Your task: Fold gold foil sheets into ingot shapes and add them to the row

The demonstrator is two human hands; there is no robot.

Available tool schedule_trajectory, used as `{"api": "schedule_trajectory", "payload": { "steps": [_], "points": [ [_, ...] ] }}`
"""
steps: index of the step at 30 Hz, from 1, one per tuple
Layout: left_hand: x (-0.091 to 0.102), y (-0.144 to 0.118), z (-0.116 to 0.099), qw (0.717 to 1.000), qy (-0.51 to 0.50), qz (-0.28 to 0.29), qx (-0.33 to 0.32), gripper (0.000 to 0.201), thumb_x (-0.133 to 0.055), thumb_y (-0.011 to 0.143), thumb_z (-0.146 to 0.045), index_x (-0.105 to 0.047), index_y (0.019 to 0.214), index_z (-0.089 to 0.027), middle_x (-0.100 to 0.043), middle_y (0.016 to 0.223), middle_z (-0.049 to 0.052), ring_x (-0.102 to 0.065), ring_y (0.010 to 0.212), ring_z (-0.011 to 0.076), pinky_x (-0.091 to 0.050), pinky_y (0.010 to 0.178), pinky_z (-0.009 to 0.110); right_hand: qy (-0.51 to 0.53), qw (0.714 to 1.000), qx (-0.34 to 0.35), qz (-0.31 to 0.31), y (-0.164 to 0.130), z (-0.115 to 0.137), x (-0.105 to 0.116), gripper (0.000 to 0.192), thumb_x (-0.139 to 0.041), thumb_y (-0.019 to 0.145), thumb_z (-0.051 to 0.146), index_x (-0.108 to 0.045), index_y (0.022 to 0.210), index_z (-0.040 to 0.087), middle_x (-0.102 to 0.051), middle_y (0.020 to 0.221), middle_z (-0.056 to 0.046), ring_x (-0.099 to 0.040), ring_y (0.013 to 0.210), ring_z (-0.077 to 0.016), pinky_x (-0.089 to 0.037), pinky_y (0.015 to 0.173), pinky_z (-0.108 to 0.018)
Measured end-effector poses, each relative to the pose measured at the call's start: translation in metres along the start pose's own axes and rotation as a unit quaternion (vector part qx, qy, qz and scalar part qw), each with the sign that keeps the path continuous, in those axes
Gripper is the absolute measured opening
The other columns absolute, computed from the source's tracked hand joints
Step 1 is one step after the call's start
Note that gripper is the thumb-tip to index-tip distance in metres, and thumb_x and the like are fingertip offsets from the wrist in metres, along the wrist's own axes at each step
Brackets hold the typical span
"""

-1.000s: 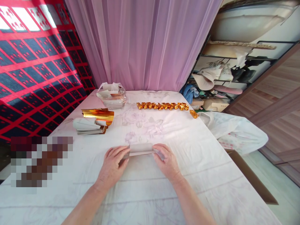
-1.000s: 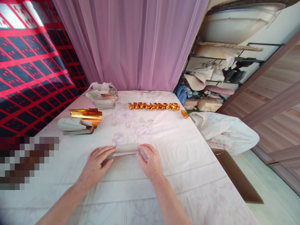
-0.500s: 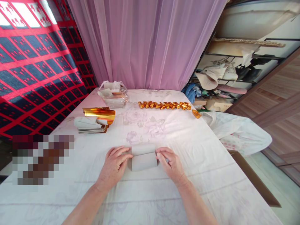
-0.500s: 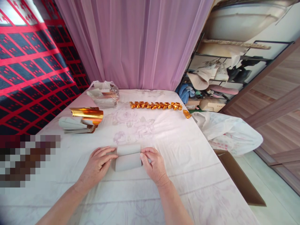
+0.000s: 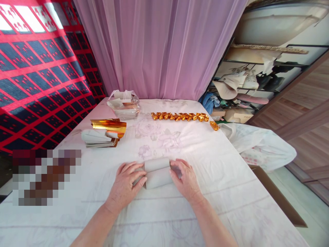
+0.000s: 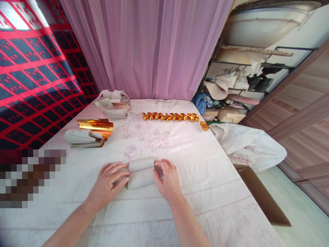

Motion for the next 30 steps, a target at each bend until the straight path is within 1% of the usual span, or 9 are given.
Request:
{"api": "schedule_trajectory", "payload": {
  "steps": [3,6,10,12,16,22,26,28,30],
  "points": [
    [-0.002,0.0,-0.002,1.0,0.011,0.002,0.001,0.016,-0.058,0.091,-0.031,-0.073,0.097,-0.031,-0.07,0.122,0.002,-0.06,0.118,0.0275,-0.035,0.108,0.056,0.011,1.0,-0.001,-0.01,0.001,0.001,0.003,0.02,-0.054,0.085,0.023,-0.065,0.102,0.022,-0.073,0.102,-0.008,-0.065,0.105,-0.0247,-0.05,0.087,-0.04],
    [-0.003,-0.001,-0.004,1.0,0.019,0.0,-0.001,0.015,-0.059,0.089,-0.027,-0.071,0.098,-0.03,-0.069,0.124,0.002,-0.059,0.119,0.0267,-0.031,0.111,0.055,0.025,0.999,0.0,-0.022,0.002,0.002,0.006,0.019,-0.054,0.084,0.022,-0.065,0.099,0.023,-0.073,0.1,-0.007,-0.067,0.099,-0.0227,-0.052,0.085,-0.038],
    [-0.004,-0.001,-0.004,1.0,0.023,-0.002,-0.003,0.015,-0.059,0.089,-0.027,-0.071,0.099,-0.029,-0.069,0.123,0.003,-0.06,0.118,0.0257,-0.032,0.111,0.053,0.05,0.998,-0.012,-0.035,0.002,-0.001,0.007,0.014,-0.056,0.082,0.021,-0.065,0.093,0.023,-0.072,0.091,-0.005,-0.068,0.086,-0.0209,-0.054,0.08,-0.036],
    [-0.005,-0.001,-0.003,1.0,0.024,-0.001,-0.006,0.016,-0.058,0.089,-0.027,-0.07,0.1,-0.029,-0.069,0.123,0.003,-0.06,0.118,0.0255,-0.033,0.11,0.052,0.07,0.996,-0.024,-0.044,0.001,-0.005,0.007,0.013,-0.056,0.083,0.021,-0.064,0.093,0.023,-0.072,0.089,-0.005,-0.069,0.083,-0.0202,-0.055,0.078,-0.035],
    [-0.006,-0.002,-0.003,0.999,0.03,0.0,-0.013,0.018,-0.057,0.091,-0.028,-0.071,0.102,-0.029,-0.069,0.124,0.004,-0.06,0.118,0.0252,-0.034,0.11,0.051,0.086,0.995,-0.03,-0.028,0.0,-0.01,0.003,0.017,-0.057,0.084,0.021,-0.063,0.1,0.023,-0.073,0.09,-0.004,-0.07,0.084,-0.0195,-0.056,0.079,-0.034],
    [-0.008,-0.004,-0.006,0.999,0.028,0.003,-0.046,0.032,-0.055,0.093,-0.027,-0.065,0.123,-0.032,-0.072,0.12,0.001,-0.06,0.119,0.0251,-0.033,0.111,0.052,0.063,0.998,-0.013,-0.009,0.0,-0.008,0.0,0.022,-0.059,0.082,0.018,-0.063,0.103,0.024,-0.072,0.092,-0.003,-0.069,0.086,-0.0194,-0.055,0.081,-0.035],
    [-0.006,-0.005,-0.005,0.999,0.008,-0.002,-0.038,0.029,-0.053,0.095,-0.027,-0.067,0.12,-0.032,-0.074,0.113,0.001,-0.062,0.118,0.024,-0.033,0.112,0.051,0.043,0.999,-0.003,-0.008,0.001,-0.005,0.002,0.026,-0.059,0.082,0.018,-0.063,0.107,0.024,-0.072,0.092,-0.003,-0.068,0.087,-0.0199,-0.055,0.081,-0.035],
    [-0.002,-0.005,-0.004,0.999,-0.01,-0.02,-0.033,0.027,-0.052,0.096,-0.028,-0.068,0.118,-0.031,-0.075,0.109,0.001,-0.064,0.114,0.0233,-0.036,0.111,0.051,0.033,0.999,0.015,-0.027,0.002,0.002,0.008,0.023,-0.058,0.084,0.018,-0.064,0.105,0.023,-0.072,0.092,-0.004,-0.067,0.088,-0.0203,-0.054,0.081,-0.035],
    [0.004,-0.004,-0.001,0.998,-0.032,-0.045,-0.029,0.026,-0.052,0.096,-0.029,-0.068,0.116,-0.03,-0.076,0.106,0.002,-0.066,0.109,0.0226,-0.04,0.108,0.05,0.018,0.998,0.045,-0.045,0.002,0.015,0.015,0.017,-0.056,0.086,0.017,-0.065,0.099,0.023,-0.072,0.092,-0.004,-0.066,0.088,-0.0204,-0.053,0.08,-0.035]
  ]
}}
Point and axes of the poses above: each hand's wrist, its own y-axis towards the middle knuckle, its own x-axis out of the back of the hand, z = x × y, the point moved 10 cm from there along y, towards the middle knuckle
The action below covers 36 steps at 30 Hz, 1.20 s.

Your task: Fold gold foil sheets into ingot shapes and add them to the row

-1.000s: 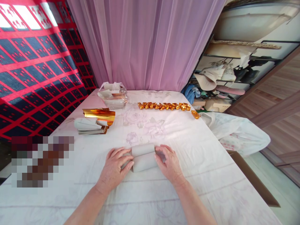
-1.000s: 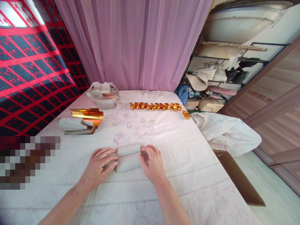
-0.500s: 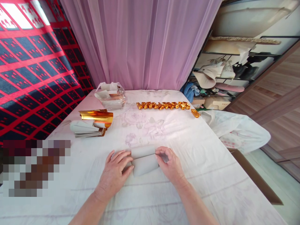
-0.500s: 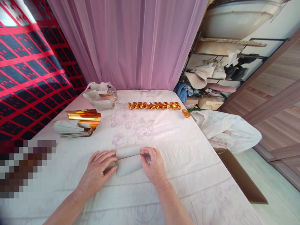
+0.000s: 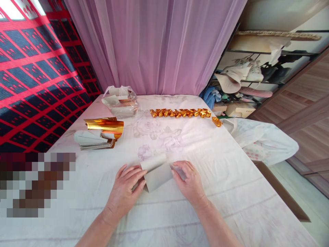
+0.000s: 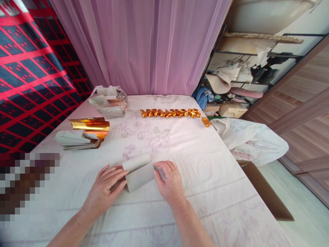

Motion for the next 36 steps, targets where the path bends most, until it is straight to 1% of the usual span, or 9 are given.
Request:
{"api": "schedule_trajectory", "payload": {
  "steps": [5,8,11,15,19,22,25,28,36],
  "points": [
    [0.016,-0.001,0.004,0.995,-0.066,-0.077,0.008,0.025,-0.054,0.095,-0.026,-0.069,0.115,-0.026,-0.075,0.104,0.004,-0.07,0.099,0.0195,-0.052,0.1,0.042,-0.01,0.996,0.086,0.006,-0.001,0.049,0.001,0.018,-0.052,0.091,0.013,-0.067,0.099,0.02,-0.069,0.091,-0.006,-0.06,0.084,-0.0188,-0.05,0.077,-0.035],
    [0.015,-0.002,0.01,0.988,-0.124,-0.078,0.046,0.026,-0.055,0.093,-0.025,-0.071,0.115,-0.025,-0.075,0.107,0.004,-0.071,0.1,0.0186,-0.057,0.092,0.033,-0.017,0.992,0.117,0.036,-0.005,0.072,-0.009,0.023,-0.052,0.092,0.013,-0.067,0.108,0.018,-0.068,0.096,-0.007,-0.059,0.085,-0.02,-0.05,0.076,-0.036],
    [0.01,-0.003,0.016,0.971,-0.203,-0.063,0.11,0.027,-0.055,0.092,-0.027,-0.072,0.113,-0.024,-0.075,0.11,0.004,-0.071,0.101,0.0184,-0.058,0.089,0.03,-0.021,0.99,0.124,0.058,-0.009,0.082,-0.017,0.026,-0.051,0.092,0.014,-0.066,0.113,0.017,-0.067,0.099,-0.008,-0.059,0.086,-0.0201,-0.051,0.076,-0.036],
    [0.0,-0.009,0.024,0.928,-0.309,-0.046,0.203,0.029,-0.058,0.089,-0.033,-0.072,0.113,-0.024,-0.074,0.114,0.005,-0.071,0.103,0.0196,-0.058,0.089,0.031,-0.033,0.989,0.12,0.075,-0.013,0.086,-0.024,0.03,-0.051,0.092,0.017,-0.064,0.12,0.016,-0.067,0.106,-0.01,-0.059,0.091,-0.0219,-0.052,0.078,-0.037],
    [-0.013,-0.016,0.024,0.869,-0.409,-0.01,0.278,0.036,-0.062,0.087,-0.043,-0.071,0.117,-0.024,-0.073,0.119,0.005,-0.071,0.103,0.0207,-0.057,0.092,0.033,-0.047,0.989,0.114,0.078,-0.017,0.086,-0.03,0.036,-0.052,0.092,0.02,-0.06,0.126,0.013,-0.064,0.116,-0.013,-0.058,0.1,-0.0246,-0.053,0.083,-0.04],
    [-0.02,-0.023,0.021,0.826,-0.467,0.011,0.316,0.044,-0.065,0.086,-0.051,-0.07,0.121,-0.025,-0.071,0.123,0.006,-0.07,0.107,0.0218,-0.054,0.098,0.034,-0.05,0.99,0.114,0.072,-0.017,0.085,-0.031,0.036,-0.053,0.092,0.022,-0.059,0.126,0.012,-0.064,0.116,-0.014,-0.059,0.102,-0.0251,-0.052,0.085,-0.04],
    [-0.022,-0.026,0.014,0.798,-0.508,0.033,0.324,0.05,-0.066,0.084,-0.056,-0.069,0.124,-0.026,-0.071,0.123,0.006,-0.068,0.111,0.023,-0.052,0.101,0.035,-0.048,0.99,0.113,0.063,-0.017,0.084,-0.029,0.034,-0.054,0.093,0.023,-0.06,0.124,0.013,-0.065,0.114,-0.014,-0.06,0.101,-0.0249,-0.053,0.085,-0.04],
    [-0.022,-0.024,0.006,0.785,-0.534,0.043,0.311,0.049,-0.067,0.084,-0.057,-0.068,0.124,-0.029,-0.069,0.127,0.005,-0.067,0.114,0.0233,-0.052,0.102,0.036,-0.044,0.991,0.112,0.051,-0.016,0.084,-0.026,0.031,-0.055,0.093,0.024,-0.061,0.122,0.013,-0.066,0.112,-0.013,-0.061,0.099,-0.0242,-0.053,0.083,-0.039],
    [-0.019,-0.018,-0.016,0.783,-0.571,0.064,0.239,0.043,-0.064,0.088,-0.054,-0.069,0.124,-0.032,-0.063,0.137,0.005,-0.063,0.12,0.0252,-0.048,0.107,0.04,-0.032,0.994,0.101,0.0,-0.014,0.082,-0.016,0.019,-0.061,0.091,0.023,-0.065,0.109,0.017,-0.07,0.1,-0.008,-0.063,0.092,-0.0217,-0.052,0.081,-0.037]
  ]
}}
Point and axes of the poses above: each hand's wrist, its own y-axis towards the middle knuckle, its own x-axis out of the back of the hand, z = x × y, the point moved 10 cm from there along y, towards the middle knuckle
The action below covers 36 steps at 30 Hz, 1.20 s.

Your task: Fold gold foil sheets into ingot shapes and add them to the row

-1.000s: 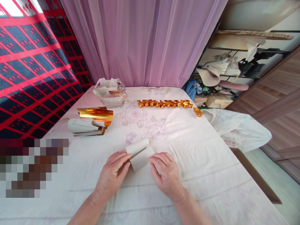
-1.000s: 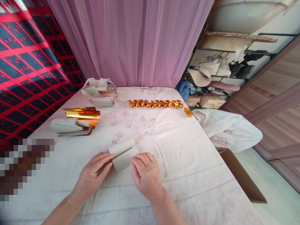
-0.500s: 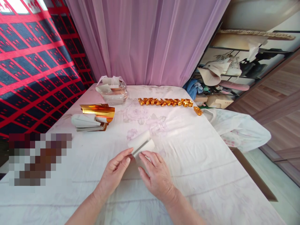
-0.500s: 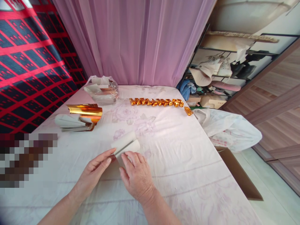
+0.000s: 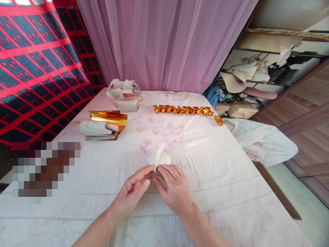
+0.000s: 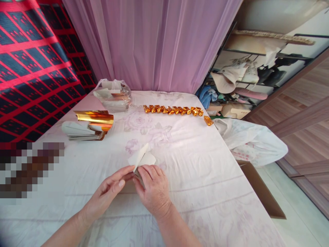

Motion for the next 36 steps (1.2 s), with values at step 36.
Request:
{"api": "schedule_trajectory", "payload": {
  "steps": [36],
  "points": [
    [0.043,0.006,-0.001,0.95,0.257,-0.177,0.0,0.034,-0.058,0.085,-0.047,-0.065,0.103,-0.019,-0.073,0.087,0.003,-0.068,0.077,0.0182,-0.052,0.063,0.026,0.228,0.915,-0.33,0.045,-0.024,-0.081,-0.018,0.024,-0.054,0.084,0.035,-0.069,0.09,0.016,-0.058,0.059,0.003,-0.05,0.05,-0.0101,-0.038,0.049,-0.021]
  ]
}}
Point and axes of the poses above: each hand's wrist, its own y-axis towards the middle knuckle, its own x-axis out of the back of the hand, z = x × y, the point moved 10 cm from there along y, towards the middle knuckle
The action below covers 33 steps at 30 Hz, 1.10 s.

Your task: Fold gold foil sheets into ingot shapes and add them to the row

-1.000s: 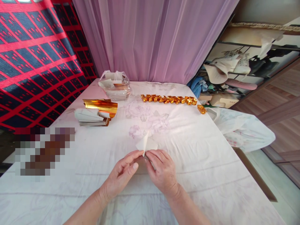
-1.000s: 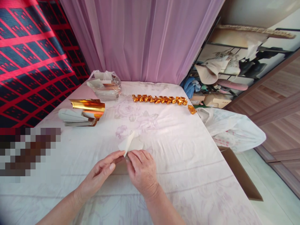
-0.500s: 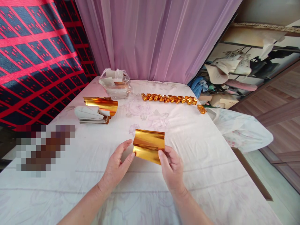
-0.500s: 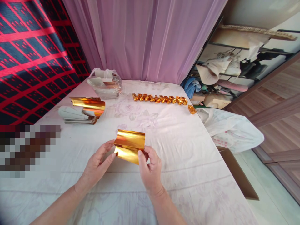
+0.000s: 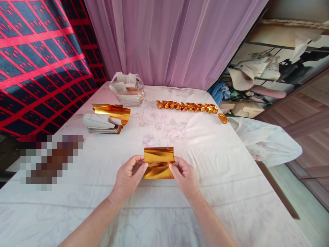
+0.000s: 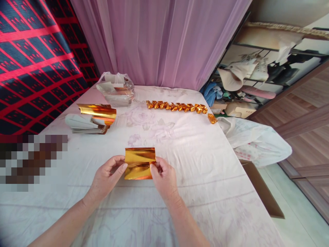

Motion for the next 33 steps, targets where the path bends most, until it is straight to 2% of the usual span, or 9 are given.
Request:
{"api": "schedule_trajectory", "payload": {
  "steps": [3,8,13,15,17,20,26,29,33],
  "points": [
    [0.0,0.003,-0.003,0.997,0.067,-0.014,-0.03,0.033,-0.055,0.087,-0.042,-0.063,0.112,-0.021,-0.071,0.079,0.0,-0.067,0.074,0.0178,-0.053,0.07,0.03,-0.04,0.999,-0.007,0.014,0.001,-0.002,-0.001,0.027,-0.052,0.085,0.034,-0.07,0.095,0.017,-0.064,0.063,0.002,-0.054,0.051,-0.0108,-0.04,0.051,-0.022],
    [-0.002,0.005,-0.017,0.973,0.184,-0.039,-0.134,0.045,-0.056,0.087,-0.027,-0.053,0.132,-0.022,-0.07,0.077,-0.002,-0.064,0.078,0.0202,-0.049,0.087,0.04,-0.172,0.985,0.017,0.007,0.003,-0.002,0.001,0.03,-0.052,0.084,0.033,-0.07,0.106,0.021,-0.07,0.068,0.001,-0.061,0.058,-0.0148,-0.043,0.057,-0.025],
    [0.0,-0.008,-0.046,0.933,0.251,-0.081,-0.245,0.027,-0.053,0.091,-0.022,-0.064,0.115,-0.022,-0.068,0.105,0.007,-0.062,0.099,0.0236,-0.047,0.09,0.04,-0.262,0.964,0.046,0.004,0.005,-0.002,0.0,0.034,-0.051,0.086,0.031,-0.068,0.115,0.023,-0.073,0.072,0.001,-0.062,0.059,-0.016,-0.041,0.055,-0.026],
    [-0.012,-0.017,-0.057,0.917,0.269,-0.039,-0.291,0.023,-0.049,0.095,-0.021,-0.068,0.108,-0.023,-0.069,0.108,0.006,-0.061,0.101,0.0223,-0.045,0.092,0.039,-0.284,0.958,0.05,0.001,0.004,-0.002,-0.002,0.034,-0.052,0.086,0.03,-0.067,0.116,0.023,-0.073,0.072,0.001,-0.063,0.061,-0.0166,-0.041,0.056,-0.027],
    [-0.027,-0.026,-0.062,0.9,0.29,0.018,-0.326,0.024,-0.048,0.097,-0.024,-0.068,0.111,-0.022,-0.071,0.11,0.006,-0.061,0.102,0.0227,-0.044,0.092,0.039,-0.299,0.952,0.056,-0.013,0.003,-0.002,-0.001,0.034,-0.052,0.086,0.028,-0.066,0.116,0.023,-0.072,0.073,0.001,-0.064,0.063,-0.0176,-0.042,0.058,-0.028],
    [-0.043,-0.033,-0.058,0.885,0.32,0.068,-0.33,0.03,-0.051,0.097,-0.031,-0.066,0.12,-0.019,-0.07,0.119,0.008,-0.06,0.108,0.026,-0.043,0.093,0.042,-0.312,0.946,0.077,-0.033,0.001,-0.001,-0.001,0.035,-0.052,0.086,0.025,-0.064,0.119,0.023,-0.072,0.075,0.0,-0.065,0.067,-0.0188,-0.043,0.06,-0.029],
    [-0.049,-0.031,-0.047,0.887,0.342,0.091,-0.296,0.035,-0.051,0.097,-0.037,-0.065,0.123,-0.019,-0.068,0.121,0.01,-0.058,0.11,0.0276,-0.041,0.096,0.044,-0.327,0.939,0.105,-0.033,0.0,0.003,0.003,0.042,-0.056,0.086,0.026,-0.06,0.128,0.023,-0.07,0.083,-0.002,-0.064,0.07,-0.0186,-0.044,0.058,-0.029],
    [-0.05,-0.031,-0.047,0.885,0.35,0.094,-0.292,0.034,-0.052,0.096,-0.036,-0.065,0.123,-0.019,-0.067,0.122,0.01,-0.058,0.112,0.0278,-0.04,0.097,0.044,-0.324,0.933,0.143,-0.057,-0.001,0.016,0.011,0.031,-0.053,0.089,0.026,-0.067,0.117,0.024,-0.066,0.094,-0.005,-0.062,0.076,-0.0182,-0.047,0.061,-0.029],
    [-0.049,-0.031,-0.048,0.887,0.344,0.091,-0.293,0.033,-0.055,0.094,-0.034,-0.065,0.121,-0.018,-0.066,0.125,0.011,-0.057,0.115,0.0296,-0.04,0.098,0.046,-0.296,0.929,0.221,-0.021,-0.004,0.032,0.004,0.03,-0.047,0.091,0.017,-0.073,0.104,0.023,-0.065,0.099,-0.008,-0.061,0.086,-0.0195,-0.051,0.072,-0.032]
  ]
}}
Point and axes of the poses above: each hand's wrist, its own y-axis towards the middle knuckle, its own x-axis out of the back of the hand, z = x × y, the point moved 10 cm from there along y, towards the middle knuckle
